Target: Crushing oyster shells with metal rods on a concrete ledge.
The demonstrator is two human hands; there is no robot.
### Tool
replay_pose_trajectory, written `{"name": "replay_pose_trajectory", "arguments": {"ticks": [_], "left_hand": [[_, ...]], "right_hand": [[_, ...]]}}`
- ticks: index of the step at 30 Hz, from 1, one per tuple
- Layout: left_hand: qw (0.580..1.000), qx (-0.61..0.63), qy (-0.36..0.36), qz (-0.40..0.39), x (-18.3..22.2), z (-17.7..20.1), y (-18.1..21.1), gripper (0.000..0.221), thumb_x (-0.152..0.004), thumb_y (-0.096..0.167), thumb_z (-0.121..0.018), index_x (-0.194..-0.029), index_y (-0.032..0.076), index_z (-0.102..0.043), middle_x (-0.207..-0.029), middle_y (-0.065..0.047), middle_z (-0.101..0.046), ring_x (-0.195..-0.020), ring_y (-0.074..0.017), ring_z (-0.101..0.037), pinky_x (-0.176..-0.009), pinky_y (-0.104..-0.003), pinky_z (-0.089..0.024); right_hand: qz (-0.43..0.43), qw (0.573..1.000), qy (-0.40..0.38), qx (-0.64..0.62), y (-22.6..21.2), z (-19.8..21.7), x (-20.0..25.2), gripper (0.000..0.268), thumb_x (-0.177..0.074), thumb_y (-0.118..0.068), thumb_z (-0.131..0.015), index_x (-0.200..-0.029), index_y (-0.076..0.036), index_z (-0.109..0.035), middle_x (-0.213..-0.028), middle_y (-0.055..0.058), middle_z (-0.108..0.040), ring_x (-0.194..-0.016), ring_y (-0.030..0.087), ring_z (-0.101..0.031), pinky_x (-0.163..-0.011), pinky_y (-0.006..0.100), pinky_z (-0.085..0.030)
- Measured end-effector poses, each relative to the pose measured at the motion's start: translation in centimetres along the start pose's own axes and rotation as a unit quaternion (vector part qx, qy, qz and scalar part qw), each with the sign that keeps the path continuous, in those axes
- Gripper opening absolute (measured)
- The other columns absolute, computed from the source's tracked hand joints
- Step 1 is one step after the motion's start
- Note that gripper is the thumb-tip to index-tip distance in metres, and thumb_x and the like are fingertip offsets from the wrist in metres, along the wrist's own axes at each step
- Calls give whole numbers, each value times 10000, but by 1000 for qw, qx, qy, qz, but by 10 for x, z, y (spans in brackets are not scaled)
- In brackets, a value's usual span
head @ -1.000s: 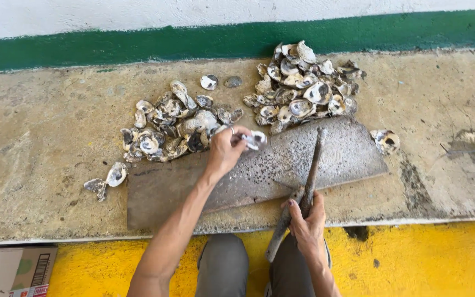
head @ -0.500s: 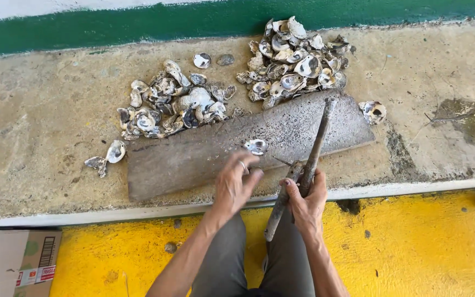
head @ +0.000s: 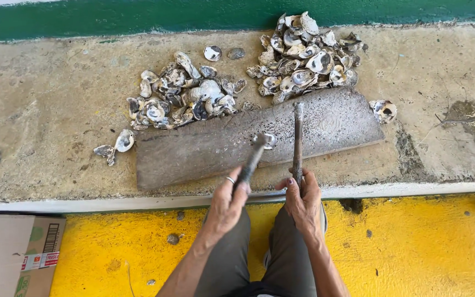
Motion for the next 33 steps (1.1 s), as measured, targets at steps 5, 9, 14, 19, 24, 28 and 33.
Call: {"name": "replay_pose_trajectory", "arguments": {"ticks": [5,9,14,19,24,28,33], "left_hand": [[991,115,-20,67,-28,24,-8,512,-1041,223,-500,-1498,-2,-443,-834,-41,-639,-558,-69,-549,-410,-231,-471],[982,160,-41,94,-35,28,-14,501,-1068,218,-508,-1502,-29,-465,-826,-32,-603,-573,-56,-518,-433,-207,-431],[978,171,-43,111,-40,27,-19,507,-1057,213,-502,-1495,-39,-457,-806,-38,-604,-562,-59,-523,-420,-206,-436],[981,148,-46,119,-39,29,-15,508,-1045,197,-496,-1488,-48,-449,-795,-45,-611,-548,-63,-526,-403,-209,-440],[986,98,-50,122,-41,29,-9,502,-1045,199,-498,-1487,-40,-476,-771,-36,-597,-529,-68,-501,-397,-221,-413],[988,51,-60,132,-47,31,-3,526,-1053,202,-504,-1520,-21,-408,-739,-37,-594,-532,-77,-499,-411,-243,-429],[983,61,-81,155,-52,37,20,522,-1051,226,-476,-1537,42,-422,-721,-28,-556,-505,-81,-496,-399,-258,-442]], "right_hand": [[-36,999,-4,5,17,11,1,311,-1025,-171,-544,-1273,13,-505,-760,94,-688,-417,28,-417,-348,215,-349],[-60,998,1,28,27,18,0,314,-1012,-170,-558,-1268,8,-513,-747,91,-682,-414,34,-414,-341,223,-347],[-67,996,3,54,27,18,-1,325,-1010,-180,-552,-1277,3,-524,-737,80,-686,-404,44,-437,-332,228,-374],[-85,994,1,69,28,17,0,341,-1003,-184,-560,-1286,2,-526,-734,66,-687,-407,52,-445,-327,231,-371],[-74,986,0,148,20,18,-1,350,-1002,-199,-558,-1309,-34,-528,-724,32,-697,-430,56,-489,-361,243,-398],[1,978,-23,207,14,31,-7,337,-1040,-201,-550,-1330,-28,-545,-733,49,-708,-495,93,-521,-430,259,-418],[240,914,-47,325,-48,19,-9,555,-1025,-186,-615,-1548,-97,-454,-830,118,-738,-752,149,-753,-623,298,-560]]}}
Point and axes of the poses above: each hand's wrist, its own x-axis away from the middle knuckle, its own z-axis out of the back of the hand, y = z × x, the point moved 1 cm from there along -x, towards the middle knuckle
